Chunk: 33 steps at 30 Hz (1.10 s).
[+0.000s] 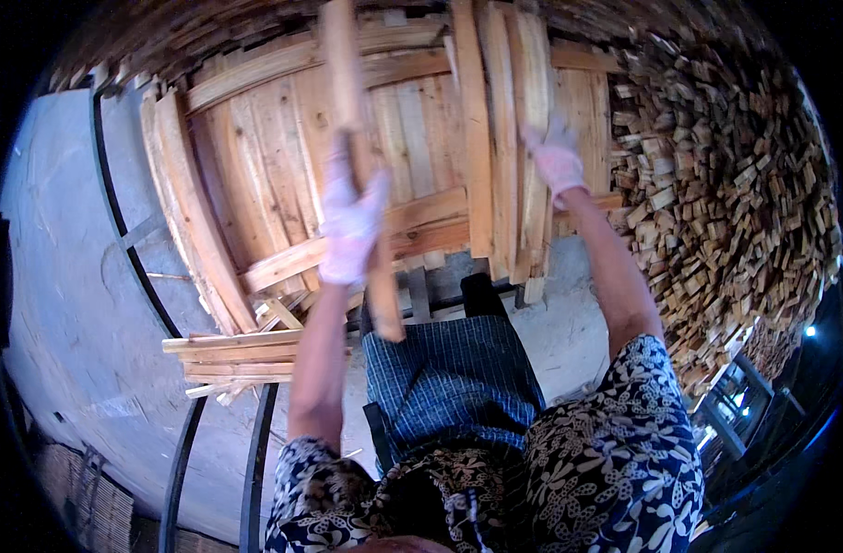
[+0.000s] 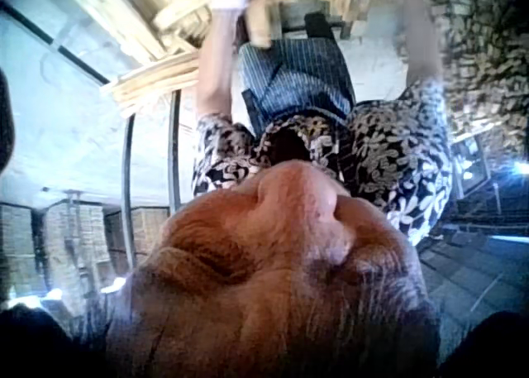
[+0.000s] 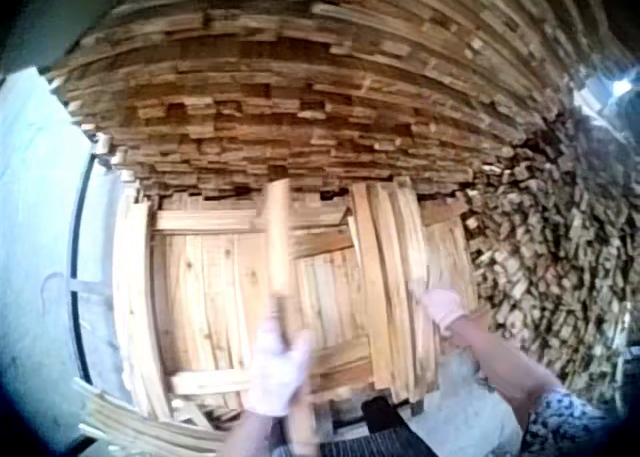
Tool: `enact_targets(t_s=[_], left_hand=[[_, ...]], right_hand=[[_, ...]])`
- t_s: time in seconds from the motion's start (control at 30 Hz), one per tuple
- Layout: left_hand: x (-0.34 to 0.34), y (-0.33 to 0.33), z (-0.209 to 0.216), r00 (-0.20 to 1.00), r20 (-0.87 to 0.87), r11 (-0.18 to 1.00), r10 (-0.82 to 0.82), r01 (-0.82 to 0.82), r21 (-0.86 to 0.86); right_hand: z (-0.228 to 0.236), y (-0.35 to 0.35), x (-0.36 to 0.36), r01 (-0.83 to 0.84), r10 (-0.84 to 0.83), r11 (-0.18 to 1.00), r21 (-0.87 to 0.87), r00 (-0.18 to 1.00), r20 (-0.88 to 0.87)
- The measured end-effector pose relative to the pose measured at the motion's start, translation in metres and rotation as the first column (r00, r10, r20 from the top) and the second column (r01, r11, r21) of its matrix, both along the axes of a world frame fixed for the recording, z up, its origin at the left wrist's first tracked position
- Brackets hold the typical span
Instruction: The person repeatedly picks up small wooden planks from a pile on the floor and stacks them onto a metal rack. They wear pink gloves and handle the planks one by one or in small groups, moving them from a disorganized pile to a vertical arrangement on the rack.
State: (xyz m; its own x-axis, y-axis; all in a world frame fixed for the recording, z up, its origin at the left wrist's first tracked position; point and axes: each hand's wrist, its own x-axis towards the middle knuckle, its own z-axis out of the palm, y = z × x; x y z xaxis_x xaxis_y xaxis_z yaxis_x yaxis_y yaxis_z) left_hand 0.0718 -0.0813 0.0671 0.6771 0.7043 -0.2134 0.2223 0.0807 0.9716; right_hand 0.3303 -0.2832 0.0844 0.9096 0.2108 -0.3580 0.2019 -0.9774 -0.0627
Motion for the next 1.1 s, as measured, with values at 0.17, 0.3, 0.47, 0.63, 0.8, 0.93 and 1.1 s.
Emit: enact_targets(t_s=[0.17,0.3,0.47,0.63,0.8,0.93,1.1], left_hand=[[0.144,-0.100,-0.033,0.901,-0.407,0.966,-0.149,0.221,0.136],[0.166,-0.129,-0.040,0.795,-0.600,0.887,-0.092,0.339,0.314],[0.145,-0.115,-0.034,0.911,-0.402,0.952,-0.097,0.202,0.229],[0.057,-0.099,-0.029,0.959,-0.279,0.913,0.052,0.067,0.403],[-0.046,-0.010,-0.017,0.911,-0.388,0.842,0.143,0.094,0.531],[-0.087,0.077,-0.022,0.681,-0.704,0.857,0.201,0.226,0.463],[-0.098,0.103,-0.064,0.595,-0.760,0.869,0.262,0.197,0.454]], right_hand=[[-0.063,-0.064,-0.018,-0.027,0.018,0.971,0.237,0.999,0.041],[-0.047,-0.076,0.011,0.033,-0.034,0.998,0.059,0.999,0.014],[-0.011,-0.124,0.025,0.036,-0.049,0.989,0.142,0.995,0.086],[0.012,-0.066,-0.042,0.063,0.000,0.802,0.594,0.995,-0.105],[-0.023,0.017,-0.104,-0.222,0.259,0.944,-0.245,0.957,0.133],[-0.032,0.001,-0.100,-0.257,0.282,0.952,-0.165,0.947,0.153],[-0.021,-0.021,-0.071,-0.252,0.252,0.967,0.028,0.968,0.007]])
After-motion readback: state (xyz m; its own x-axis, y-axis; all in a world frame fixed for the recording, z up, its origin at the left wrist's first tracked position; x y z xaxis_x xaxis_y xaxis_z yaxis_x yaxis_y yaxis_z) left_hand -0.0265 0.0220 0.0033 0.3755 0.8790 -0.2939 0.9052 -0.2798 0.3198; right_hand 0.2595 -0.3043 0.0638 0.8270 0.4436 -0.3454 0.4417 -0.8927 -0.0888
